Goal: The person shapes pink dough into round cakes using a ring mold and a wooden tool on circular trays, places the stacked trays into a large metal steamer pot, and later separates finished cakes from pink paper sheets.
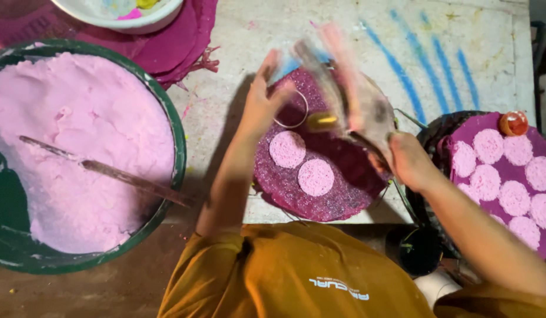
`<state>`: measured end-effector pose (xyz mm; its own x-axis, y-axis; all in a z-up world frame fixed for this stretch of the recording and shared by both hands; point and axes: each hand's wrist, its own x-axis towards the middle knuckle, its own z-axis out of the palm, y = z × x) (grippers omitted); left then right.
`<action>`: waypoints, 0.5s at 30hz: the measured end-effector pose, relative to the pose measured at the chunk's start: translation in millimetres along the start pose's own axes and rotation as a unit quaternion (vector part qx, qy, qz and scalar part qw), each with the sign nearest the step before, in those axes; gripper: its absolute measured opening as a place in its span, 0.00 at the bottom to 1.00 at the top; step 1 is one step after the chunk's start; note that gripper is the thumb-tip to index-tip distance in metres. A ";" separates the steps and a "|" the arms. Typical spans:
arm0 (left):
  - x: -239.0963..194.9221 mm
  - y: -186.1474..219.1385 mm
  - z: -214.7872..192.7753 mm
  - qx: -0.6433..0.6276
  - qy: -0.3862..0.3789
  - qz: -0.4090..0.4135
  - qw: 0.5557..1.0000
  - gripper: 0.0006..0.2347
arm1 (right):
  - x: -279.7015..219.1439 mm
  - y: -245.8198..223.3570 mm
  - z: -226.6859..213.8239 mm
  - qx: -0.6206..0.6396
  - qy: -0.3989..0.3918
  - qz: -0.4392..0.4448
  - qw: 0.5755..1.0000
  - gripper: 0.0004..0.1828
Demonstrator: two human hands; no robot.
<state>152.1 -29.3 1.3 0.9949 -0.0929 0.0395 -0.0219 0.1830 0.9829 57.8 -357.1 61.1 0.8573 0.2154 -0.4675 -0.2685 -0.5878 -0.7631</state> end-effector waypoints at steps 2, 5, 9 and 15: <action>8.8 3.2 10.6 -0.365 -0.071 -0.014 0.928 0.31 | 24.8 -21.0 -4.7 -0.008 -0.073 0.077 0.994 0.43; 25.6 6.2 19.4 -0.592 -0.055 0.051 0.802 0.12 | 63.0 -60.7 -13.5 -0.089 -0.115 0.108 0.984 0.43; 46.6 7.4 -1.1 -0.604 0.056 0.078 0.791 0.13 | 90.4 -107.6 -5.4 -0.220 -0.057 0.032 0.973 0.43; 40.3 -2.5 -32.2 -0.586 0.073 0.106 0.800 0.12 | 94.3 -131.5 26.5 -0.242 -0.041 -0.054 0.968 0.37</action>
<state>195.4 -2.0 -5.3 0.9839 0.1614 0.0763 -0.1691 0.9796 0.1088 162.3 -238.8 105.5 0.8256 0.3458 -0.4458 0.0752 -0.8506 -0.5204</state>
